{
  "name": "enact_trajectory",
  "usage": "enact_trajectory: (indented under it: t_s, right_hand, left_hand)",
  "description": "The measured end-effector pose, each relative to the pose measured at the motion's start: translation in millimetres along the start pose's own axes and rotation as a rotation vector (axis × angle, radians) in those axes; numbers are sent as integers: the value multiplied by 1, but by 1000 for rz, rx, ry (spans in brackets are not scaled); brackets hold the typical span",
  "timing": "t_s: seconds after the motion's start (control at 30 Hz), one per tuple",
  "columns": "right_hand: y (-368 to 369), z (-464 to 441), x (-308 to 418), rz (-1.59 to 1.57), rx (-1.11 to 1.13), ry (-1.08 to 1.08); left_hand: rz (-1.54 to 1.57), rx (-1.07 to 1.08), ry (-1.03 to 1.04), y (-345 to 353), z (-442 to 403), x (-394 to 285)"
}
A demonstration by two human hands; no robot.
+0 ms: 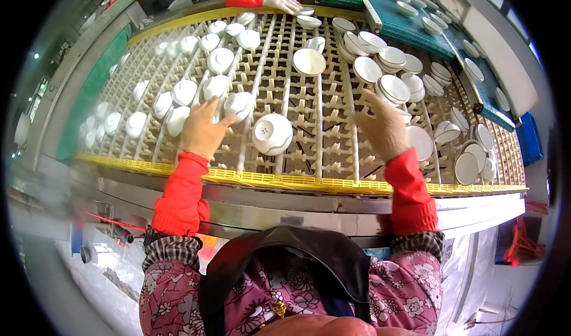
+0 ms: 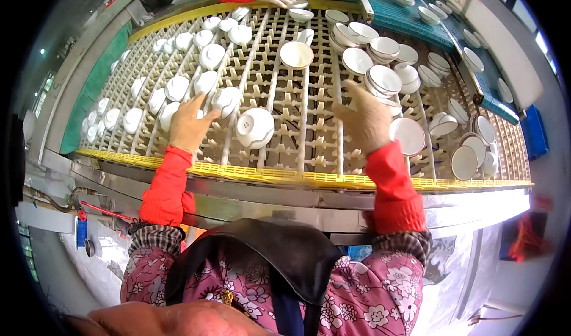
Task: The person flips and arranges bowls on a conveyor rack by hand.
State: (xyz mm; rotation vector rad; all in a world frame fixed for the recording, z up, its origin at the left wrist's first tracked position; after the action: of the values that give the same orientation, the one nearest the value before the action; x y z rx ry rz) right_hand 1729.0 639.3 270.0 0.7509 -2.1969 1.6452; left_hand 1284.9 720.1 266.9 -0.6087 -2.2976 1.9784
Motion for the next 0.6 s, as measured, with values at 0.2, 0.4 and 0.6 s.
enact_trajectory:
  t_s: [0.2, 0.4, 0.6]
  right_hand:
    - [-52, 64, -80, 583, 119, 200]
    - [-62, 59, -81, 600, 317, 234]
    - [-52, 72, -88, 700, 417, 235]
  left_hand:
    - [-213, 134, 291, 28, -52, -99]
    - [-352, 86, 436, 83, -159, -184]
    - [-473, 271, 195, 173, -244, -160]
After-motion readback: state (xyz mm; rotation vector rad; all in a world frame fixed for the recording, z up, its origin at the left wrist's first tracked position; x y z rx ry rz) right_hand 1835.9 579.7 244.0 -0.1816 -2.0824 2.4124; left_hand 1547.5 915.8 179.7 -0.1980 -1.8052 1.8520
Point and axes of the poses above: each hand's wrist, its own z-axis away from the middle knuckle, its own y-axis out of the palm, x = y × z, the point moved 3 cm from there along -z, towards the middle knuckle, and after that the axes turned 14 degrees about x, right-handed, at the moved point
